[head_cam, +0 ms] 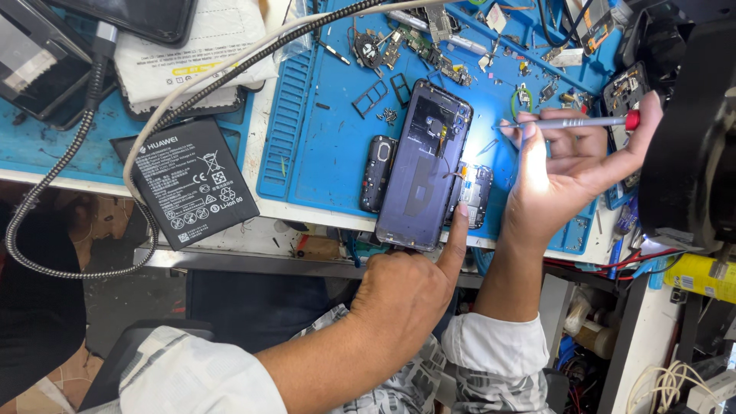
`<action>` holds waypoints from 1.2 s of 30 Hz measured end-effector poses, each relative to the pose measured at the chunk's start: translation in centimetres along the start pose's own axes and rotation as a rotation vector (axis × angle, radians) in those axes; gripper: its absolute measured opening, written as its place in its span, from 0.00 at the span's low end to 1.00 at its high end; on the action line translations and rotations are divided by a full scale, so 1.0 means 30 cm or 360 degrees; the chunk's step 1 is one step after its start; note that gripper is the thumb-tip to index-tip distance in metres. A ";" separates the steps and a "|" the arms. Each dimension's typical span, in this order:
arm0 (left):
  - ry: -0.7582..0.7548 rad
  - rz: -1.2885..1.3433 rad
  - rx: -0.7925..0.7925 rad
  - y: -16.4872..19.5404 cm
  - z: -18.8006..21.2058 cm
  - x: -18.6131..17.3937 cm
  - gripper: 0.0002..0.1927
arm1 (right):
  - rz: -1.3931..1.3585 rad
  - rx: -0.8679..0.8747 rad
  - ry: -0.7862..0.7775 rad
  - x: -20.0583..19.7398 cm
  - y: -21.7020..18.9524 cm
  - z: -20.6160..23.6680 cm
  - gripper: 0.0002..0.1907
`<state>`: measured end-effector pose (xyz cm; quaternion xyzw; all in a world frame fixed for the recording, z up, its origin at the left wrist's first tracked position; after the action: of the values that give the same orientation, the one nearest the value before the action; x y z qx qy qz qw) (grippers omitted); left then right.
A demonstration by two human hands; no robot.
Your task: The person repairs a disassembled smartphone on a cluttered workbench. They use a screwdriver to manipulate internal components and connectors, then reassemble the device by aligning and snapping the casing together.
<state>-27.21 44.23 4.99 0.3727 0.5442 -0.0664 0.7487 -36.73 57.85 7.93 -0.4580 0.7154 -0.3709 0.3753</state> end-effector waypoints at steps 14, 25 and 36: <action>-0.0023 -0.0138 0.0129 0.084 0.046 0.039 0.50 | -0.0566 0.0250 0.0209 -0.106 -0.027 0.163 0.42; -0.0019 -0.0209 0.0108 0.073 0.024 0.037 0.48 | -0.0517 0.0261 0.0033 -0.114 -0.033 0.225 0.39; -0.0049 -0.0223 0.0116 0.081 0.022 0.050 0.50 | -0.0433 0.0244 -0.0067 -0.111 -0.037 0.248 0.39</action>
<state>-24.88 46.03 4.95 0.3595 0.5546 -0.1441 0.7365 -28.79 59.22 6.25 -0.5284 0.6084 -0.4620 0.3704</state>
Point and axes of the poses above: each hand's wrist, its own z-axis away from the middle knuckle, its own x-axis out of the palm, y = z × x, the point moved 9 cm from there along -z, towards the middle knuckle
